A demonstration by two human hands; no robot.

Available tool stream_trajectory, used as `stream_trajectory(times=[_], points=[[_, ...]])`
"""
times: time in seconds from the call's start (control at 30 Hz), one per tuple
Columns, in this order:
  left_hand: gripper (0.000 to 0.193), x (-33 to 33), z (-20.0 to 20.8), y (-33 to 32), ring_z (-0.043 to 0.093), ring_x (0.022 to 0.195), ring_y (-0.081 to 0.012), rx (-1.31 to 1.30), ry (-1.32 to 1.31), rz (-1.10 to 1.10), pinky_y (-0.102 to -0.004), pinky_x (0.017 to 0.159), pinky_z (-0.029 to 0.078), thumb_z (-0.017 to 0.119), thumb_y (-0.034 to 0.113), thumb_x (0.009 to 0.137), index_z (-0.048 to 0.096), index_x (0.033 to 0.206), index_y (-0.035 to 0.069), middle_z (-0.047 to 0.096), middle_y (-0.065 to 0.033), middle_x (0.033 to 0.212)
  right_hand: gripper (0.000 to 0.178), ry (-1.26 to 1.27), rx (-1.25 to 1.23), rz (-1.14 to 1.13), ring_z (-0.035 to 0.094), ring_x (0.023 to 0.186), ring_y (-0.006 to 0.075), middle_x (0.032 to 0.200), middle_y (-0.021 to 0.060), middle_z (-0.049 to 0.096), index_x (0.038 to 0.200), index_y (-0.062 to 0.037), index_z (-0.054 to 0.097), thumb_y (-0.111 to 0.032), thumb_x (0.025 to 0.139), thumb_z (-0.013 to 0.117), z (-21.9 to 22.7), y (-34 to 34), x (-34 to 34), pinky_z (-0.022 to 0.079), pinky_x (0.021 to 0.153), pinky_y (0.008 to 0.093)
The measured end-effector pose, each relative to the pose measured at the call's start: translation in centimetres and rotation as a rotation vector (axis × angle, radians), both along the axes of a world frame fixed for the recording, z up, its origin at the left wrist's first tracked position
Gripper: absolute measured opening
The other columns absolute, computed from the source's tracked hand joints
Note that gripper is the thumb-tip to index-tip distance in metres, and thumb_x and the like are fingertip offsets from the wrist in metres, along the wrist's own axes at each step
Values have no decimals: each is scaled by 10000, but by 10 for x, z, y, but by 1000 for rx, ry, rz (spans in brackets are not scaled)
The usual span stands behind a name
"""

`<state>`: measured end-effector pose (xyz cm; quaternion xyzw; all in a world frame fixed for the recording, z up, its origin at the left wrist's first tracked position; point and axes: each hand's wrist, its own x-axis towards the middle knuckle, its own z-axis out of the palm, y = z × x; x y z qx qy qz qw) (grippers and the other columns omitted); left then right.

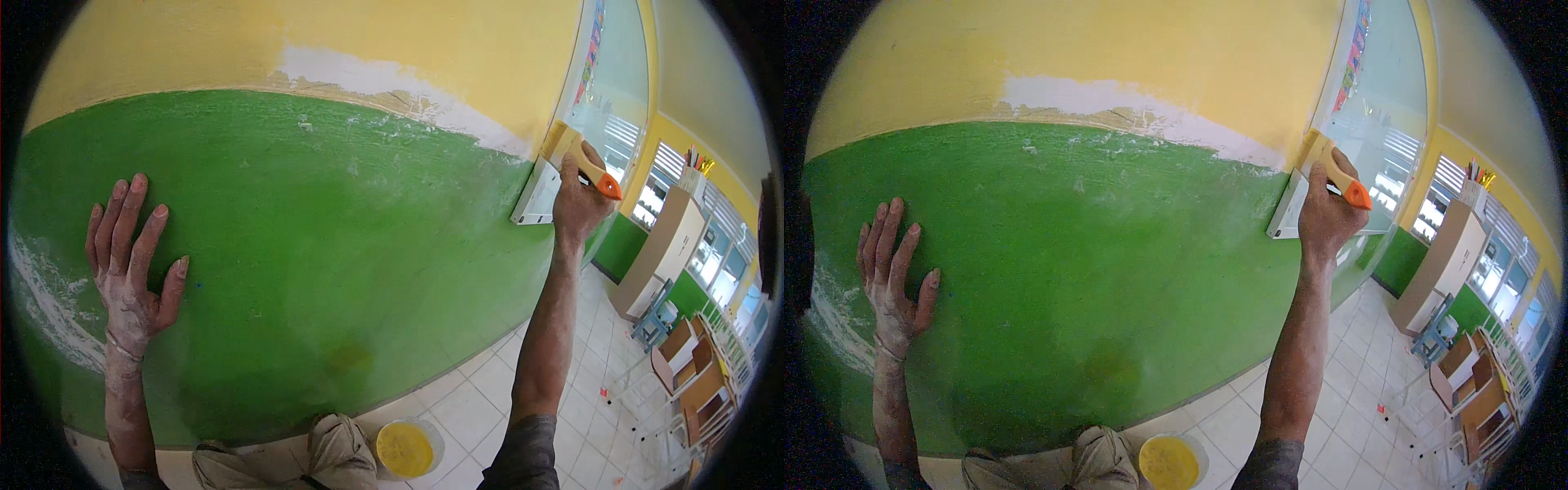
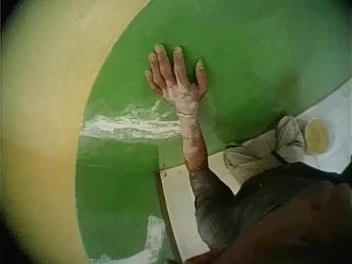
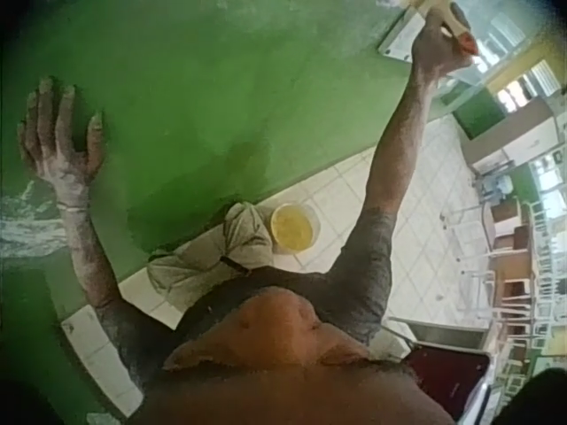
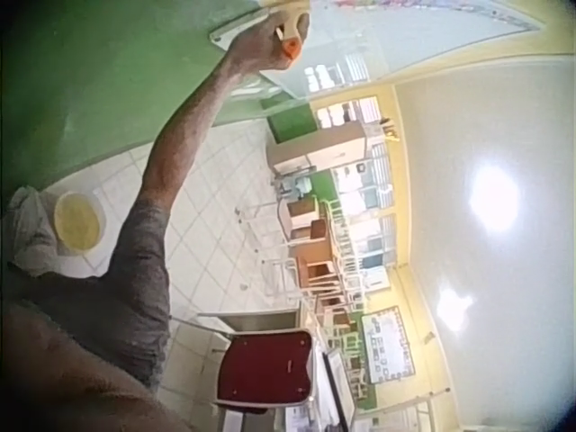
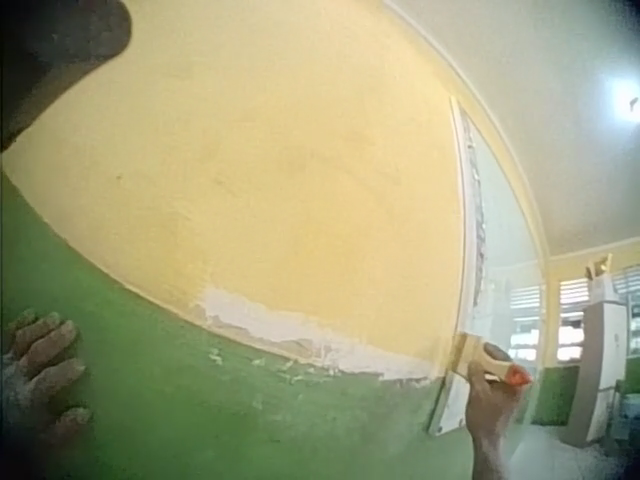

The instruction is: Painting a wall with a paint brush while transitioning between yellow and green sections.

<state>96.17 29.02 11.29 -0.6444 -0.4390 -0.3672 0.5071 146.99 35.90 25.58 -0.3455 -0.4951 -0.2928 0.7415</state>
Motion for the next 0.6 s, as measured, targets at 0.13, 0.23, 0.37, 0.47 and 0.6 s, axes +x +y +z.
stream_trajectory(times=[0.13,0.23,0.37,0.47,0.6], points=[[525,0,1,-3,342,1437,-360,10,-2,3,-536,1181,215,597,276,922,485,1407,110,397,-155,1542,299,-25,-14,36,677,999,189,1109,160,707,1168,50,663,-23,879,684,-4,15,7,553,879,311],[522,1,1,-2,343,1436,-360,2,-9,13,-536,1179,218,592,287,926,486,1407,112,403,-156,1538,294,-68,-33,-25,673,1010,190,1123,162,701,1170,54,659,-13,884,673,-5,17,4,552,888,309],[514,1,-1,1,345,1435,-360,4,-13,-2,-534,1178,221,585,292,931,489,1405,116,406,-156,1536,316,-88,-42,-89,690,952,174,1084,149,721,1200,-2,676,-86,896,691,-6,23,8,560,854,312],[524,2,0,2,352,1432,-326,17,-26,-29,-519,1178,227,618,264,892,511,1390,143,412,-125,1534,310,-73,-73,-58,686,964,176,1111,161,709,1192,25,666,-56,893,681,-6,23,4,568,838,304],[519,1,0,0,359,1427,-322,12,-24,-9,-519,1177,230,615,273,895,514,1388,143,416,-119,1533,303,-106,-34,-65,690,928,162,1102,151,713,1181,35,665,-37,887,680,-7,26,3,581,784,286]])
